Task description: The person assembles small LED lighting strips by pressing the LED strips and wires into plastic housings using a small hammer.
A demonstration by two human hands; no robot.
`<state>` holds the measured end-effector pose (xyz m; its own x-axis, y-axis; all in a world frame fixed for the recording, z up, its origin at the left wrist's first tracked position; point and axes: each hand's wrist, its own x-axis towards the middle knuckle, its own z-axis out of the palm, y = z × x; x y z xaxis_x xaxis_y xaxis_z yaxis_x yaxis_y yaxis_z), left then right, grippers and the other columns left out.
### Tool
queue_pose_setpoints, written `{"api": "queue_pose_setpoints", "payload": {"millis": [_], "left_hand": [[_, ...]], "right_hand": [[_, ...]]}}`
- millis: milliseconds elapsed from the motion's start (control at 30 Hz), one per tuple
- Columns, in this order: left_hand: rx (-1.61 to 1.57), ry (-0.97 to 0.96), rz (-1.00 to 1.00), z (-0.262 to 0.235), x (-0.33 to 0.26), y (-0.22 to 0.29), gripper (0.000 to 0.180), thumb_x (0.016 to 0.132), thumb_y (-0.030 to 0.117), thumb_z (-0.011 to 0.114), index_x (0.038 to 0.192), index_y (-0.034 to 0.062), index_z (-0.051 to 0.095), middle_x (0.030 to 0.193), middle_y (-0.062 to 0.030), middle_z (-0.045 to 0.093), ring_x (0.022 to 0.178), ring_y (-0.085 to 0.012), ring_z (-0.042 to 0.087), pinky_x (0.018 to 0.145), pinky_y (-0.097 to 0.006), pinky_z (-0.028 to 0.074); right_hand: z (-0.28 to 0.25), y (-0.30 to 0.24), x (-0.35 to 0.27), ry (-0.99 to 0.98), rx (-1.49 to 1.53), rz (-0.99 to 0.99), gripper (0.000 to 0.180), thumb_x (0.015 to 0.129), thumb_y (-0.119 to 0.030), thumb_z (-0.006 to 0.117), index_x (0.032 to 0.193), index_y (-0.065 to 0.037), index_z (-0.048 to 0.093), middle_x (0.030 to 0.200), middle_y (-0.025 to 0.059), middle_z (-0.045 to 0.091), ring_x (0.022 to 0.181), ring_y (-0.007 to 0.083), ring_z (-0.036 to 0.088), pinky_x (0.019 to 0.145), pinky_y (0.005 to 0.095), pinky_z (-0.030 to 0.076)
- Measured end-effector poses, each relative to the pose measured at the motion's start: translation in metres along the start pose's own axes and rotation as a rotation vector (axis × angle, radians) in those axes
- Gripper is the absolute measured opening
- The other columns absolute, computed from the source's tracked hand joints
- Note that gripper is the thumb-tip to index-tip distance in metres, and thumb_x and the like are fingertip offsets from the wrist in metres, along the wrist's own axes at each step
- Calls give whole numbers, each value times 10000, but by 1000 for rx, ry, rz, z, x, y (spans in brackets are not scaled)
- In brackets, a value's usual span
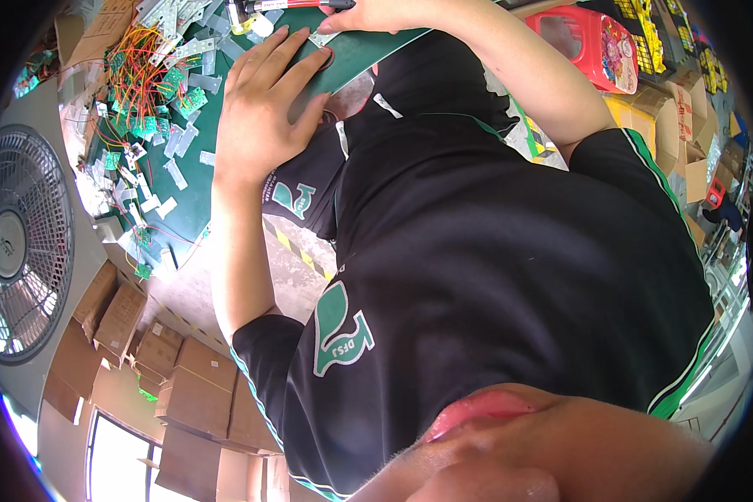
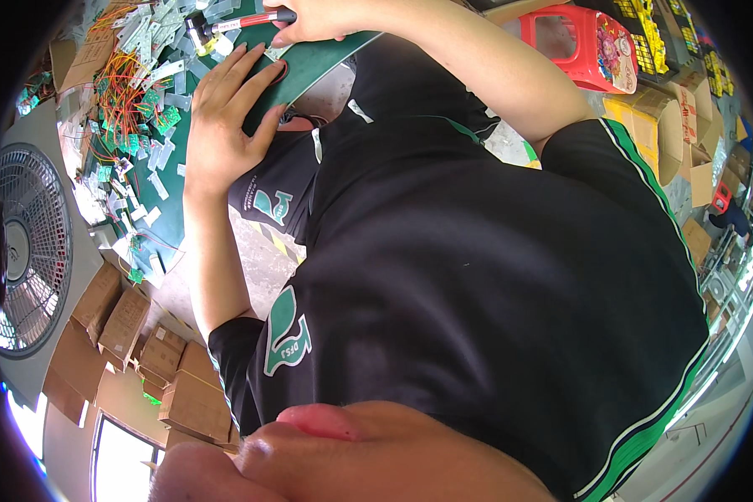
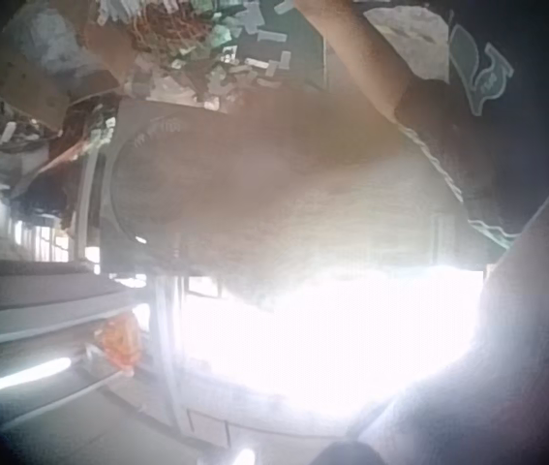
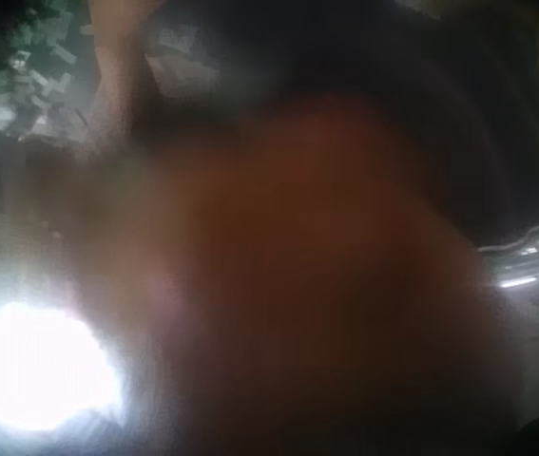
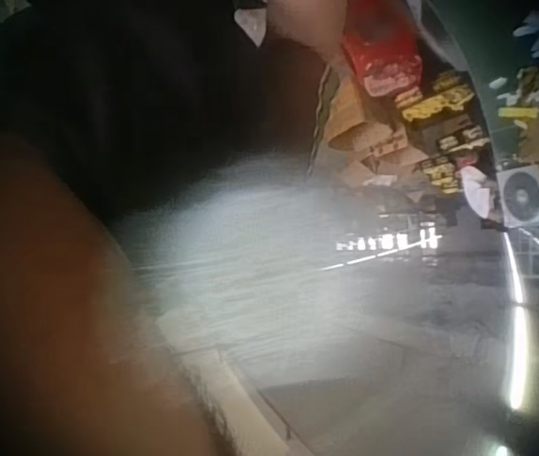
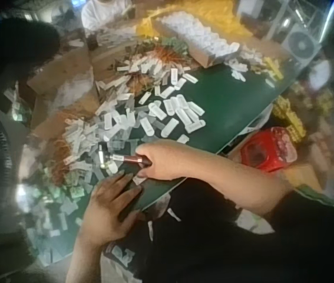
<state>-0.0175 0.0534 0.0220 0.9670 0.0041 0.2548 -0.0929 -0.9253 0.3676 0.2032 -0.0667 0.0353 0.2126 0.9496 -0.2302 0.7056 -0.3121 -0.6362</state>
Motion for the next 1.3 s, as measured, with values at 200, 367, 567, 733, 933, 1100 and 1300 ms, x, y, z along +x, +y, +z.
{"api": "queue_pose_setpoints", "payload": {"millis": [200, 367, 567, 733, 933, 1100, 1300], "left_hand": [[-35, 23, -7, 5, -2, -1, 552, 768, 376, 834, 1274, 189, 719, 1399, -99, 631, 1358, -323, 542, 1127, -496, 404], [20, 42, -9, 10, -4, -3, 561, 754, 436, 835, 1254, 198, 745, 1386, -73, 637, 1340, -304, 556, 1122, -486, 408], [59, 60, -10, 12, -2, -1, 543, 747, 425, 836, 1235, 203, 756, 1394, -66, 640, 1341, -286, 559, 1118, -472, 412], [50, 55, -9, 9, -5, -1, 545, 770, 418, 826, 1257, 187, 747, 1412, -82, 635, 1352, -296, 554, 1121, -478, 408], [49, 45, -5, 7, -3, 2, 545, 799, 423, 806, 1281, 177, 737, 1435, -93, 624, 1365, -310, 546, 1125, -491, 402], [62, 61, -9, 11, -7, -1, 552, 797, 427, 808, 1288, 185, 733, 1444, -83, 618, 1370, -302, 542, 1125, -488, 404], [61, 100, 24, 12, -4, -2, 554, 797, 467, 788, 1263, 172, 738, 1392, -101, 644, 1357, -299, 545, 1139, -471, 397]], "right_hand": [[-3, -6, 1, -55, -5, 51, 325, 886, -287, 771, 987, -8, 637, 895, 214, 678, 875, 398, 671, 759, 465, 505], [-4, -6, 1, -60, 6, 55, 331, 889, -287, 771, 998, -6, 635, 910, 211, 674, 883, 393, 664, 770, 454, 504], [-10, -11, -2, -63, 21, 73, 337, 889, -292, 772, 1015, -11, 636, 931, 213, 673, 896, 385, 662, 772, 450, 505], [-2, -1, 0, -46, -9, 75, 333, 888, -293, 773, 1010, -7, 652, 941, 214, 679, 897, 372, 666, 775, 439, 508], [-15, 28, -2, 327, 351, -8, 207, 935, -200, 723, 948, -2, 663, 770, 64, 637, 714, 163, 625, 687, 337, 513], [-34, 12, 6, 302, 448, 243, 167, 928, -152, 724, 913, -3, 650, 710, 27, 614, 627, 116, 603, 598, 300, 506], [-19, 0, 25, 286, -50, 52, 483, 792, -375, 844, 977, 34, 667, 902, 226, 701, 860, 375, 689, 779, 414, 540]]}}
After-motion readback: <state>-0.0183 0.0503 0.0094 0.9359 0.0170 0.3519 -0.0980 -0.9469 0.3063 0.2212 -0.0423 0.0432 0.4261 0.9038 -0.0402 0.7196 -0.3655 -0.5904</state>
